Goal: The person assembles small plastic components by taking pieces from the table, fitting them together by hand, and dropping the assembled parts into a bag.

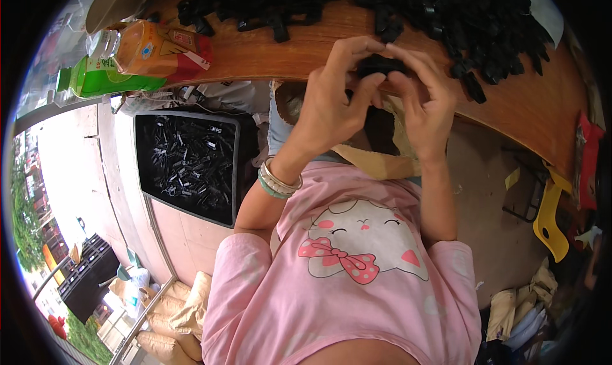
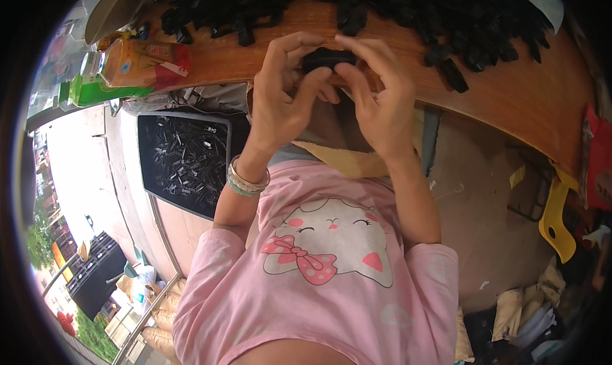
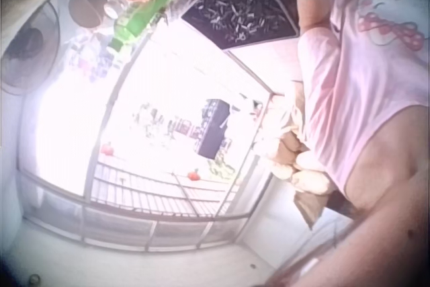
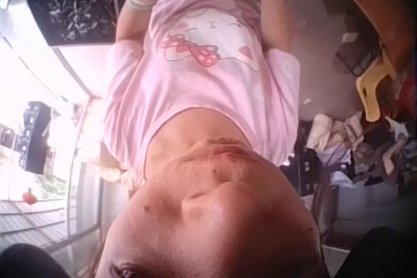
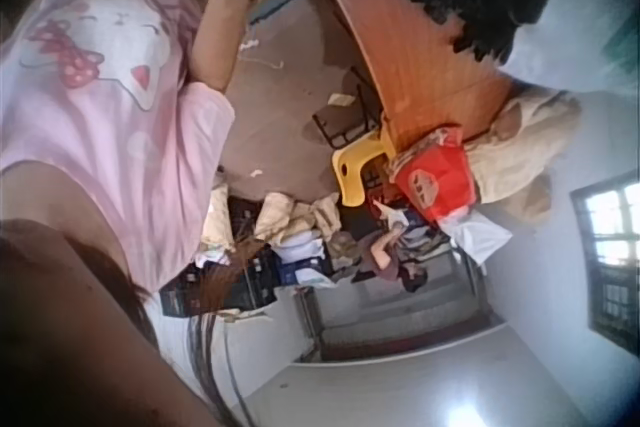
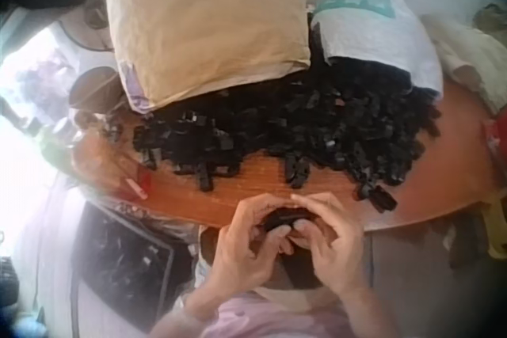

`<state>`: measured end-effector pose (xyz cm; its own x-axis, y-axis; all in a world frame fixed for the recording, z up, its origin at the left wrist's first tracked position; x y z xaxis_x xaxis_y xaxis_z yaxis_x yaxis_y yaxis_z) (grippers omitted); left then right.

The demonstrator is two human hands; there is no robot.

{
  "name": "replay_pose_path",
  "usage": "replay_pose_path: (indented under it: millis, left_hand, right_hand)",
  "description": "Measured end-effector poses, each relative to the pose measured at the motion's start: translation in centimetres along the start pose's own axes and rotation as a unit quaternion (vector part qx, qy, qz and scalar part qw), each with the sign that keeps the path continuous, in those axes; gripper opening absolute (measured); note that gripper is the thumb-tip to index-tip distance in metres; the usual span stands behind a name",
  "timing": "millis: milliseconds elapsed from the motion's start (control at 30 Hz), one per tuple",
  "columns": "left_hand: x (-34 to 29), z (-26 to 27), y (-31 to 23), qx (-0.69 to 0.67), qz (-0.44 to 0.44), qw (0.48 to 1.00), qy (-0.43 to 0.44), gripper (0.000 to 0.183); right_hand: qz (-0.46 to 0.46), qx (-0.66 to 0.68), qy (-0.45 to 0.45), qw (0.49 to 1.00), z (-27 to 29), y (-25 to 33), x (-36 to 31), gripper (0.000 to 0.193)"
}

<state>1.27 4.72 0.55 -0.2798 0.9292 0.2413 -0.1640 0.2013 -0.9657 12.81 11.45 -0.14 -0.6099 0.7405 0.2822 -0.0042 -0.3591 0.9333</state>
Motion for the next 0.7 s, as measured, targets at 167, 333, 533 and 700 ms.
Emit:
replay_pose_path:
  millis: [167,333,533,700]
  left_hand:
    - [0.4,0.8,0.5,0.018,0.01,1.0,0.003,0.026]
    - [3.5,5.6,2.3,0.511,0.038,0.853,-0.098,0.026]
    - [3.6,4.9,2.4,0.603,0.015,0.793,-0.081,0.026]
    - [1.9,4.8,2.6,0.51,-0.018,0.858,-0.057,0.015]
  right_hand:
    - [-0.016,0.032,-0.021,0.999,0.7,0.1,-0.3,0.027]
    - [-0.064,-0.096,0.201,0.973,1.5,-0.2,-0.4,0.022]
    - [0.078,-0.381,0.0,0.921,1.1,-2.0,3.7,0.03]
    - [0.089,-0.431,-0.043,0.897,0.9,-3.2,3.6,0.029]
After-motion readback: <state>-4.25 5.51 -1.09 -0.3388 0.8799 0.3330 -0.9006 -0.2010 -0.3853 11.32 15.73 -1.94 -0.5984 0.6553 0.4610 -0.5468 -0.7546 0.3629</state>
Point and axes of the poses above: each hand's wrist, its own x-axis towards the middle knuckle, its own z-axis out of the back of the hand, y = z × x, the point moved 3 cm from there along x, towards the middle knuckle, and after that the axes turned 7 degrees about y, right-handed, at the moved point
